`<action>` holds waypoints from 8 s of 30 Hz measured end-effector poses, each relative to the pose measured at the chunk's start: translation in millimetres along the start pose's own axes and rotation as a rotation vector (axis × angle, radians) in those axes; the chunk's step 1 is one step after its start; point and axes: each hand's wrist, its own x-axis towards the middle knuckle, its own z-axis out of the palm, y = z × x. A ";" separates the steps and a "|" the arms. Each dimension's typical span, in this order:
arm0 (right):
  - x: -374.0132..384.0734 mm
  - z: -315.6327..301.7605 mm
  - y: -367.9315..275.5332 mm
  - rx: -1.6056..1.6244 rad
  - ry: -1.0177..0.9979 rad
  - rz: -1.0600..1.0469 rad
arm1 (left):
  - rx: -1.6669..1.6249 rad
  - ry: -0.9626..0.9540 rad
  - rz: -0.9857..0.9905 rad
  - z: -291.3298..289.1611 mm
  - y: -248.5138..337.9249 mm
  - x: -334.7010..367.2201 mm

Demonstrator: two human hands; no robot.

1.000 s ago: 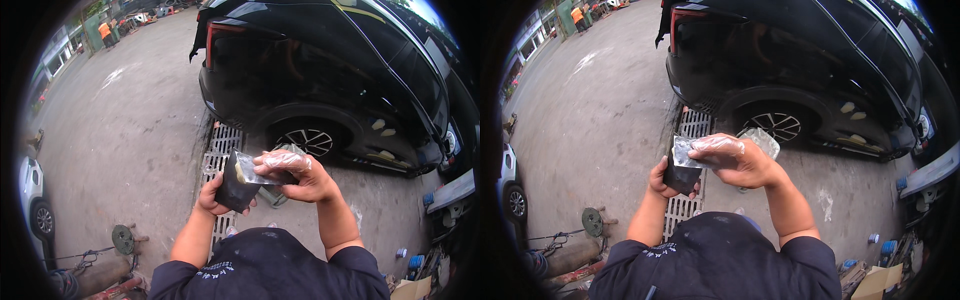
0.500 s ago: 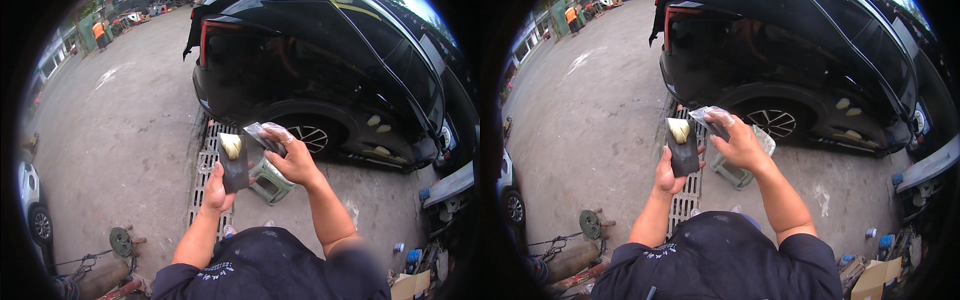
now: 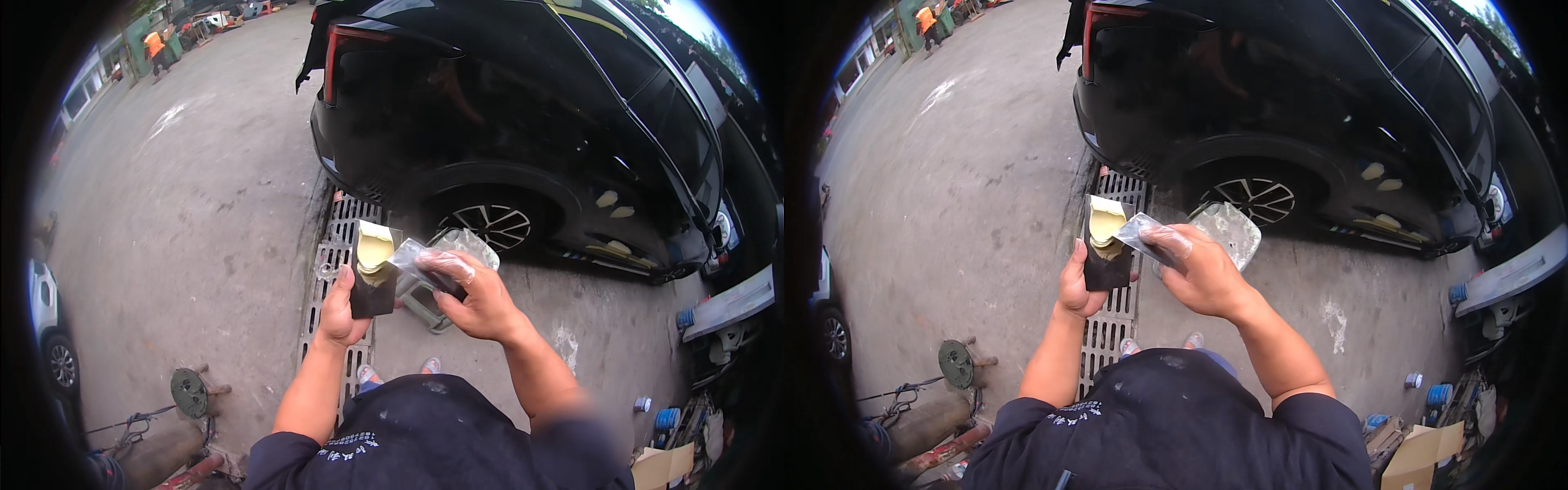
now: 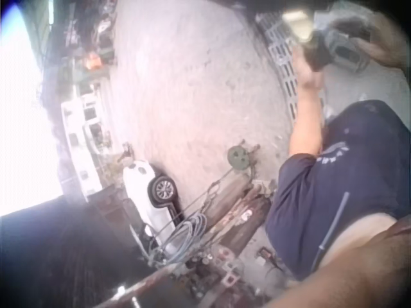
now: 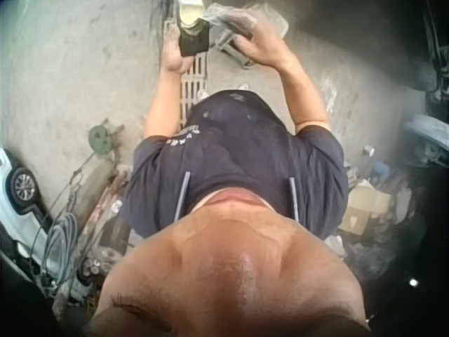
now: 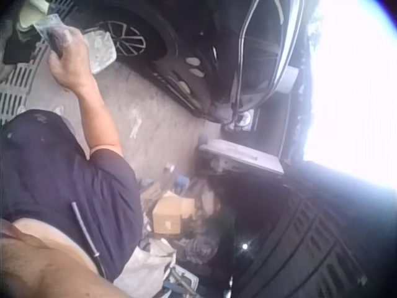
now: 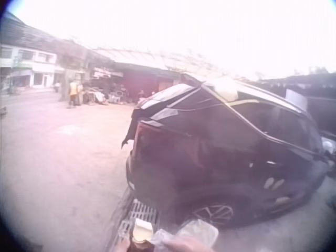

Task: The person uses a putty knife to spread a beige filler onto the rear quarter panel of a black car. The work area is masked with yellow tape, and the person repeatedly applies and smooths the filler over the taped section.

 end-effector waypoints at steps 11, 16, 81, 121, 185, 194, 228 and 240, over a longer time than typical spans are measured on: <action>7.8 -26.1 43.8 0.322 -0.027 -0.021 | -0.175 -0.411 -0.179 13.0 7.1 -2.3; -33.5 -14.0 39.7 1.005 0.104 0.433 | 0.129 -0.171 0.186 37.3 12.1 7.5; -65.7 65.2 45.6 0.596 0.260 -0.223 | 0.027 0.126 0.302 63.8 -27.0 -5.8; -119.7 -207.9 361.3 1.036 0.886 0.668 | 0.345 0.236 0.188 136.5 -139.6 308.1; 301.8 -583.1 159.7 1.129 0.536 0.277 | -0.062 -0.149 -0.320 539.5 104.6 640.1; 329.8 -623.4 202.6 1.187 0.647 0.246 | 0.012 -0.212 -0.218 580.9 100.0 630.4; 410.5 -672.2 112.1 0.148 0.315 -0.314 | -0.193 -0.459 -0.504 490.3 118.2 624.7; 409.8 -660.5 121.7 0.143 0.000 -0.184 | -0.325 -0.593 -0.568 479.2 116.8 608.3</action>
